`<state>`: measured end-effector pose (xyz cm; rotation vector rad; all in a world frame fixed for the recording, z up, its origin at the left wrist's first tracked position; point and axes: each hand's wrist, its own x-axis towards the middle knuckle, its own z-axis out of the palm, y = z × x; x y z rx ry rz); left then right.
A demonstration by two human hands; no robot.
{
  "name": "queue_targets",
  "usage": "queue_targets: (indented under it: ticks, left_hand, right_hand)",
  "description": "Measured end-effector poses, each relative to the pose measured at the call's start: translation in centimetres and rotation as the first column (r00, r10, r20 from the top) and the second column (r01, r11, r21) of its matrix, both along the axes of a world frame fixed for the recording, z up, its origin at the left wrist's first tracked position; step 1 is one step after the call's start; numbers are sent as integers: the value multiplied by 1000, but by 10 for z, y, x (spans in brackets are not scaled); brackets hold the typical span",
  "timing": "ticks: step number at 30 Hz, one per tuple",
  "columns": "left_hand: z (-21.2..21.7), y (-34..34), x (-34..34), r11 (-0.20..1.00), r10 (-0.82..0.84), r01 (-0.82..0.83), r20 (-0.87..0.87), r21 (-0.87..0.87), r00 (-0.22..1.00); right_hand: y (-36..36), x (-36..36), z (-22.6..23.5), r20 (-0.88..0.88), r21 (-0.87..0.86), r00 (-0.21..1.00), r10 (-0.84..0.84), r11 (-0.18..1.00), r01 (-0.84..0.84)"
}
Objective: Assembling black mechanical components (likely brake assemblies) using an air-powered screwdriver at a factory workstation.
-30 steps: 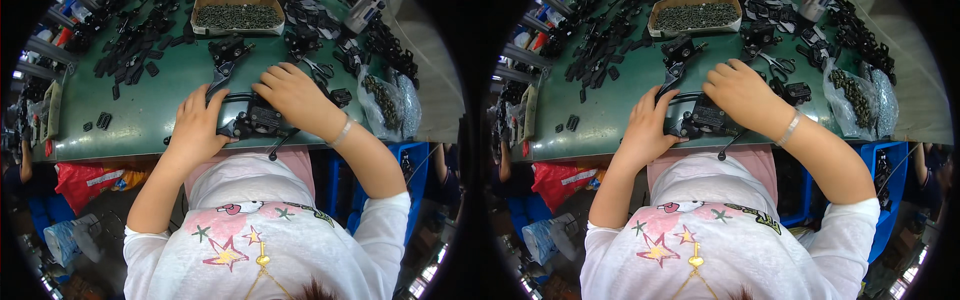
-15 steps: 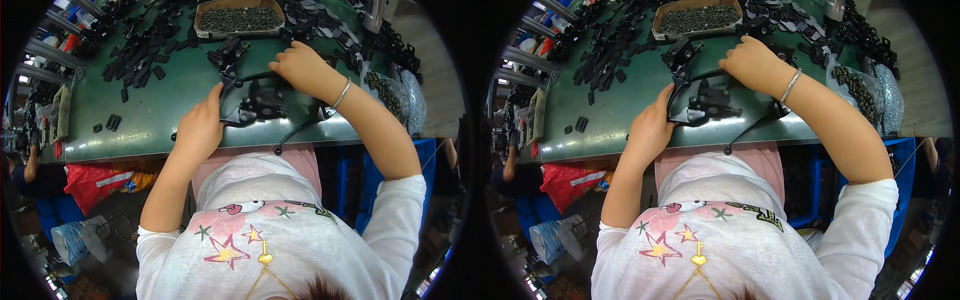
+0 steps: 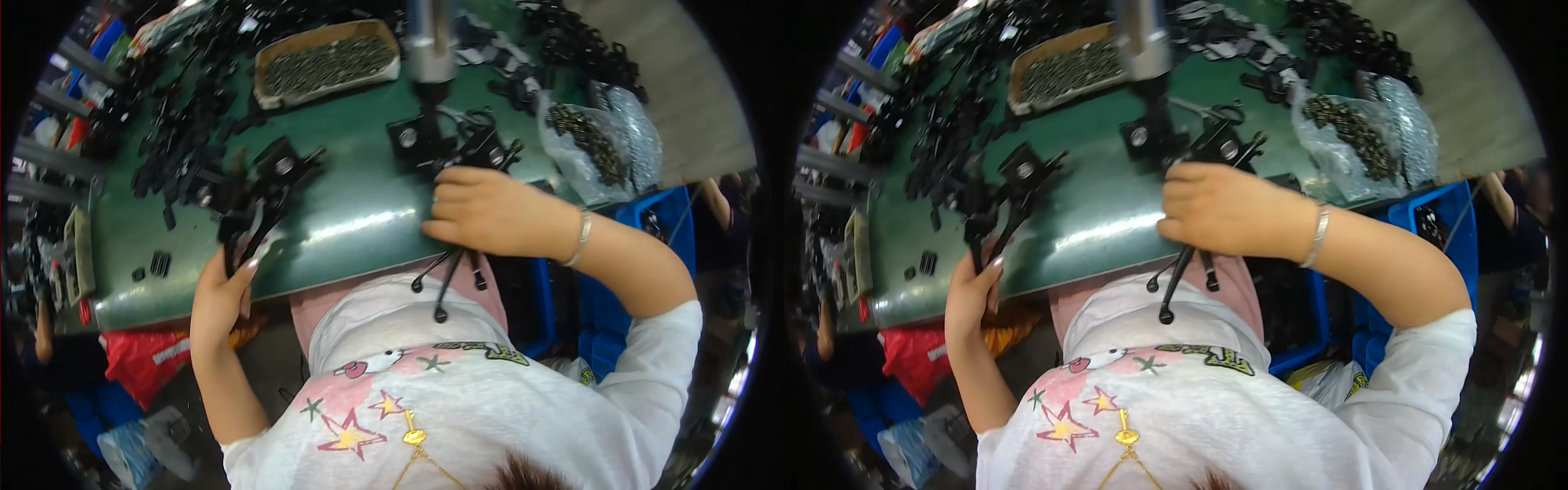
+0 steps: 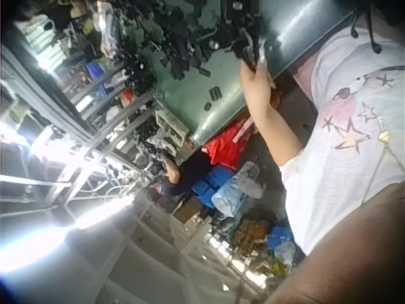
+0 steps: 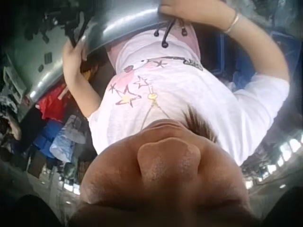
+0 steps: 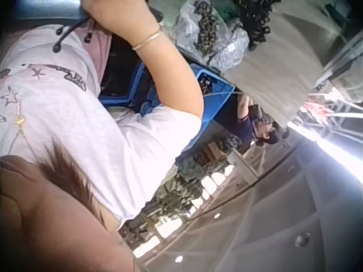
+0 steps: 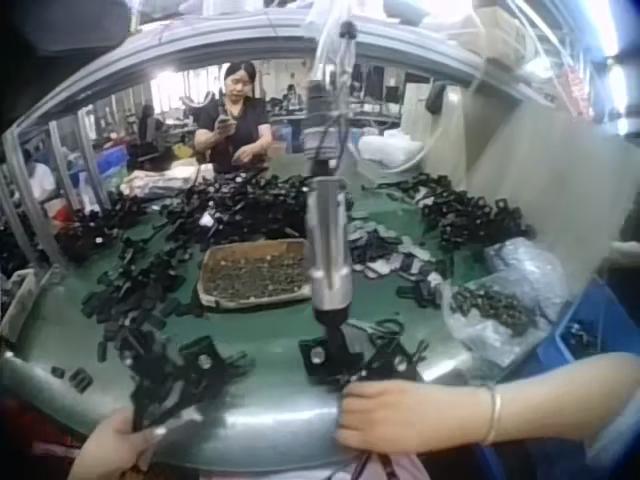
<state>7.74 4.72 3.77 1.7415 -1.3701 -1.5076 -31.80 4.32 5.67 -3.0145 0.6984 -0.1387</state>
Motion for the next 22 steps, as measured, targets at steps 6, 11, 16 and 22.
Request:
queue_targets:
  ticks: [6, 11, 16, 22]
  left_hand:
    - [10, 27, -7, 992, 38, 9, -364, 127, 931]
    - [9, 38, -1, 957, -112, 221, -461, 189, 880]
    - [33, 1, -59, 825, -327, 499, -497, 265, 804]
    - [70, -78, -231, 514, -794, 840, -274, 174, 542]
  right_hand:
    - [-1, -10, -12, -173, -72, 983, -69, 996, 57]
    - [12, -47, 42, -15, -58, 992, -124, 991, 123]
    - [3, -116, 130, 37, -259, 966, -257, 931, 258]
    - [-76, -346, 184, -62, -806, 793, -606, 499, 318]
